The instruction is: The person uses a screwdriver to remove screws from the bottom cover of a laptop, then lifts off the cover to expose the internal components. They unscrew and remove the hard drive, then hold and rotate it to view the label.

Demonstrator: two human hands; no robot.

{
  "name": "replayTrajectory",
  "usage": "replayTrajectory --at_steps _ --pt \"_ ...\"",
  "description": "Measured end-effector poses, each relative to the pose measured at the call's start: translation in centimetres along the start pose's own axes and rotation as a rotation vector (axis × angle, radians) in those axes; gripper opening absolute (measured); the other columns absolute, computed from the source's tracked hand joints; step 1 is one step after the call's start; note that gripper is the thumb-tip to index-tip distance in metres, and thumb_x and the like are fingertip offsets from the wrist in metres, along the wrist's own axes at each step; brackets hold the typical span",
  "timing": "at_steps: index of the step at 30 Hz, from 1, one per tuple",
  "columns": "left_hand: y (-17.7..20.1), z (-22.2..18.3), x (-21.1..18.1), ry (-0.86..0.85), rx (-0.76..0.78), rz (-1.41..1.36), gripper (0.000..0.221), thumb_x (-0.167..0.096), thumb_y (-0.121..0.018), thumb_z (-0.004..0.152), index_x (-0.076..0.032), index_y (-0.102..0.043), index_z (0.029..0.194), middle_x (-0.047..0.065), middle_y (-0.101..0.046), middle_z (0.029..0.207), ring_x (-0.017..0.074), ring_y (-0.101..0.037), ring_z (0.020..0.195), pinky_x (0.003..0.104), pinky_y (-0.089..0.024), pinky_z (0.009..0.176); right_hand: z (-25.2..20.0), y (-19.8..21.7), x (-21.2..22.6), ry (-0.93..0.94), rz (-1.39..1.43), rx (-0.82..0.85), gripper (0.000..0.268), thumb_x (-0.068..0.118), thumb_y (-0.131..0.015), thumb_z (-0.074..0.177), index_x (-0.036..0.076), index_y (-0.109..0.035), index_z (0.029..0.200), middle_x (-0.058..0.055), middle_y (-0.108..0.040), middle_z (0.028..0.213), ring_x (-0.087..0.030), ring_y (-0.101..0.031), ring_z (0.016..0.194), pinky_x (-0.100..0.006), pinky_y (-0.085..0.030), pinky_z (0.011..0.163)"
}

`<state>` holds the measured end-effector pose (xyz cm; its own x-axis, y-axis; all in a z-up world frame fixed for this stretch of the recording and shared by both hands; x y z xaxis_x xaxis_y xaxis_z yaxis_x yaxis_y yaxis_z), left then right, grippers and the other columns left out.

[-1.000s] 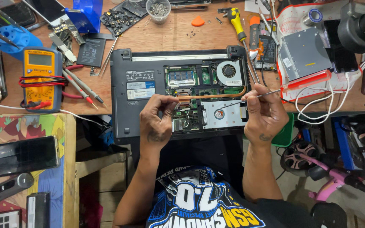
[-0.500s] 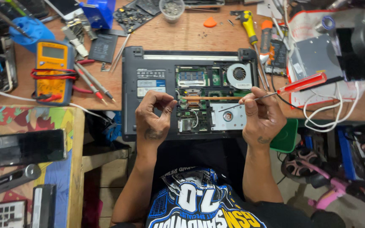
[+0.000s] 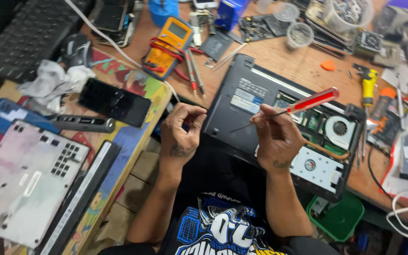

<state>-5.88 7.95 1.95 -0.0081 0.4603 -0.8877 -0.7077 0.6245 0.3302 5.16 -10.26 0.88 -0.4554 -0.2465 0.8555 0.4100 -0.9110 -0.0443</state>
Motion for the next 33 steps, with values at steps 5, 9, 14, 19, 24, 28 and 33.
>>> replayTrajectory --at_steps 5,9,14,19,24,28,33 --pt "5.6 -0.6 1.0 0.112 -0.151 0.086 0.007 -0.007 -0.075 0.090 -0.004 -0.071 0.095 0.004 -0.066 0.086 0.0150 -0.060 0.069 0.029 -0.048 0.063 -0.1 -4.2 -0.1 -0.086 0.023 0.089 0.021 -0.008 -0.067 0.101 -0.007 -0.064 0.122 -0.012 -0.067 0.105 -0.018 -0.072 0.096 -0.030 -0.061 0.087" --pt "8.2 -1.6 1.4 0.126 -0.226 0.133 0.009 -0.009 -0.077 0.090 -0.003 -0.071 0.091 0.005 -0.066 0.084 0.0148 -0.062 0.073 0.029 -0.047 0.067 -0.2 -6.8 0.1 -0.093 0.047 0.173 0.023 -0.010 -0.067 0.100 -0.008 -0.065 0.123 -0.012 -0.067 0.108 -0.017 -0.071 0.099 -0.029 -0.061 0.090" --pt "8.8 -2.0 1.9 0.170 -0.233 0.147 0.011 -0.014 -0.077 0.092 -0.004 -0.072 0.093 0.004 -0.067 0.083 0.0151 -0.060 0.071 0.029 -0.048 0.066 -0.3 -8.1 0.2 -0.075 -0.056 0.219 0.022 -0.008 -0.070 0.098 -0.008 -0.067 0.119 -0.012 -0.068 0.106 -0.016 -0.071 0.097 -0.027 -0.061 0.085" --pt "6.2 0.2 1.4 0.122 -0.151 0.073 0.011 -0.013 -0.075 0.093 -0.002 -0.071 0.093 0.006 -0.065 0.082 0.0170 -0.059 0.067 0.030 -0.048 0.063 0.3 -5.6 -0.4 -0.050 -0.077 0.090 0.021 -0.006 -0.069 0.101 -0.008 -0.066 0.121 -0.011 -0.067 0.100 -0.018 -0.071 0.094 -0.031 -0.061 0.087" --pt "-1.1 4.8 -0.7 -0.173 0.029 0.038 0.006 -0.005 -0.070 0.095 -0.002 -0.067 0.092 0.011 -0.062 0.083 0.0261 -0.062 0.075 0.035 -0.049 0.068 1.6 1.5 -0.7 0.037 -0.079 -0.145 0.018 0.000 -0.070 0.108 -0.005 -0.065 0.125 -0.013 -0.068 0.102 -0.019 -0.070 0.087 -0.031 -0.060 0.081" --pt "-10.1 9.1 -1.8 -0.477 0.200 -0.169 0.017 -0.006 -0.071 0.092 0.004 -0.059 0.099 0.014 -0.066 0.090 0.0309 -0.066 0.084 0.041 -0.052 0.074 2.1 8.0 0.0 0.137 -0.032 -0.302 0.028 0.009 -0.075 0.110 -0.005 -0.065 0.132 -0.012 -0.069 0.095 -0.019 -0.067 0.085 -0.033 -0.058 0.082" --pt "-22.6 12.8 0.9 -0.383 0.395 0.145 0.009 -0.008 -0.074 0.083 -0.006 -0.066 0.081 0.013 -0.068 0.085 0.0350 -0.067 0.087 0.047 -0.050 0.076 1.3 13.8 1.1 0.160 -0.090 -0.408 0.032 0.015 -0.079 0.108 -0.005 -0.065 0.130 -0.012 -0.069 0.093 -0.018 -0.066 0.082 -0.032 -0.058 0.079"
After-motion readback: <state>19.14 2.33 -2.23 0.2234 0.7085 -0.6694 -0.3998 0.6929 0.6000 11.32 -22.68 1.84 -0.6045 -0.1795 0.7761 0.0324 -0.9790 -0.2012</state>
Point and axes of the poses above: each hand's wrist, its own z-axis towards the middle knuckle, its own y-axis out of the back of the hand, x = y × z, the point moved 2 cm from there along z, towards the middle knuckle
